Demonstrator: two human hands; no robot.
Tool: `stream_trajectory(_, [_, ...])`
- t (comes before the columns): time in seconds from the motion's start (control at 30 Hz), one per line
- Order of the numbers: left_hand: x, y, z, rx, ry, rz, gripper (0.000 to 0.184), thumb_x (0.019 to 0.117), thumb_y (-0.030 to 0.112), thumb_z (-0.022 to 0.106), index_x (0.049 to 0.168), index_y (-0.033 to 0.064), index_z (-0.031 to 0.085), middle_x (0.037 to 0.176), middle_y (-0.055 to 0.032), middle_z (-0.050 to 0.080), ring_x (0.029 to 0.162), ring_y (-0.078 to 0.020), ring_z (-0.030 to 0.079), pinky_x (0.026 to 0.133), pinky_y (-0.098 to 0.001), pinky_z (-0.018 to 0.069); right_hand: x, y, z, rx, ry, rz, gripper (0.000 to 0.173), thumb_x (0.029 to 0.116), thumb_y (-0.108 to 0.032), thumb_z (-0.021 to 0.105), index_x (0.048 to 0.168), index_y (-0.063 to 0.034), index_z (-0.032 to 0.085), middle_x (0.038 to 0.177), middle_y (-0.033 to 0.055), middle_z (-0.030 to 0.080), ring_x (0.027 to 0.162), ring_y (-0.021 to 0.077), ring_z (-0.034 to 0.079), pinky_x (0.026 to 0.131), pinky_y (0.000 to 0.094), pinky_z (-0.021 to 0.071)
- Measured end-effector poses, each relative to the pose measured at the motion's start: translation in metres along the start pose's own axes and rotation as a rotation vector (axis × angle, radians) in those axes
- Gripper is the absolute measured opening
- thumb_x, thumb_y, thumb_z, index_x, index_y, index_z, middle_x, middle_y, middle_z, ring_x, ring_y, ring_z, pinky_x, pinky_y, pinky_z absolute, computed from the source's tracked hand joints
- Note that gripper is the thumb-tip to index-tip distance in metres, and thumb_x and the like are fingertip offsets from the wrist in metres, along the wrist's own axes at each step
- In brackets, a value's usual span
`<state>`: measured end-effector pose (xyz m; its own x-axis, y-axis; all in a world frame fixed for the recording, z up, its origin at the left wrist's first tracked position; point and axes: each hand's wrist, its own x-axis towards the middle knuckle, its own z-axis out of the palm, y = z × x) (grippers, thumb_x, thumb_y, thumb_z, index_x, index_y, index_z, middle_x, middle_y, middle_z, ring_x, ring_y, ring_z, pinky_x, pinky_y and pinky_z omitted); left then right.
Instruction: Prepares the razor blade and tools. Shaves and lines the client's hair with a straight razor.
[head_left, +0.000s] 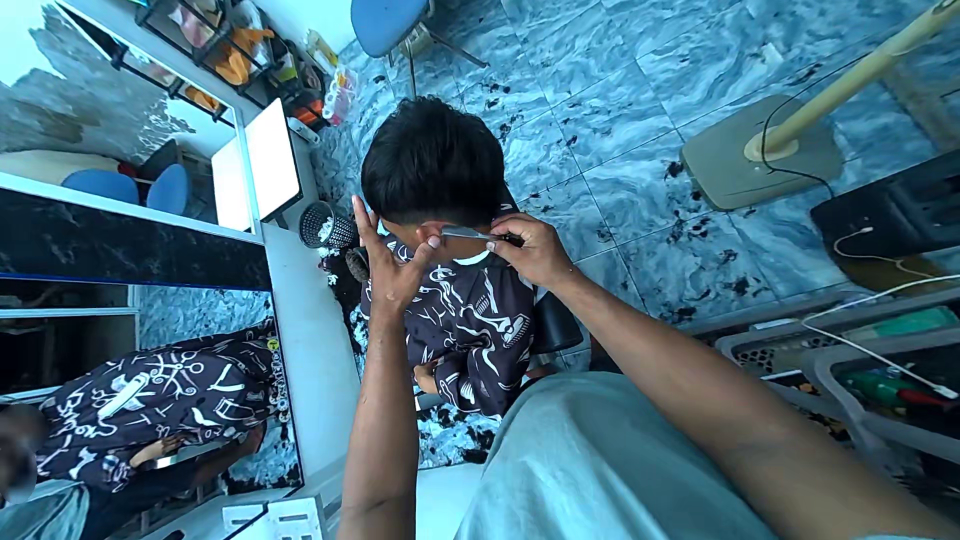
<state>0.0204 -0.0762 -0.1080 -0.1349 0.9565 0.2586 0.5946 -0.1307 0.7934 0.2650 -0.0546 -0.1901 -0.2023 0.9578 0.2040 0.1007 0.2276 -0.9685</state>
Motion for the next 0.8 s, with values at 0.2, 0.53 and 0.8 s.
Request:
stream_trajectory(0.2, [0.002, -0.002, -0.002, 0.007, -0.007, 0.007, 0.131, 0.0754, 0.045, 0.089, 0.165, 0.0101, 0.0, 0.162, -0.0205, 0.031, 0.147, -0.0233, 0.039, 0.118, -0.0392, 0.0405, 0.004, 0.001, -0.001, -0.012, -0.004, -0.008, 0.013, 0.0935, -0.016, 0.073, 0.101, -0.0066, 0.076, 0.117, 0.008, 0.071, 0.114, 0.014, 0.066, 0.099, 0.033, 0.0556])
stream_trajectory(0.53, [0.018, 0.008, -0.024, 0.291, -0.101, 0.246, 0.132, 0.0755, 0.059, 0.084, 0.164, 0.0011, 0.006, 0.168, -0.0315, -0.002, 0.158, -0.0414, 0.009, 0.128, -0.0538, 0.0222, -0.053, -0.037, -0.021, 0.594, -0.136, 0.271, 0.023, 0.1032, -0.007, 0.054, 0.124, -0.0041, 0.064, 0.113, 0.0115, 0.07, 0.092, 0.0227, 0.071, 0.074, 0.0398, 0.0637])
stream_trajectory(0.8, [0.062, 0.029, -0.047, 0.575, -0.456, 0.306, 0.128, 0.0711, 0.071, 0.079, 0.167, 0.022, 0.011, 0.173, -0.0155, -0.004, 0.157, -0.0392, 0.019, 0.114, -0.0577, 0.0424, -0.048, -0.049, 0.078, 0.417, -0.157, 0.375, 0.017, 0.1023, -0.013, 0.062, 0.115, -0.003, 0.065, 0.102, 0.0098, 0.072, 0.085, 0.019, 0.071, 0.076, 0.0405, 0.0623])
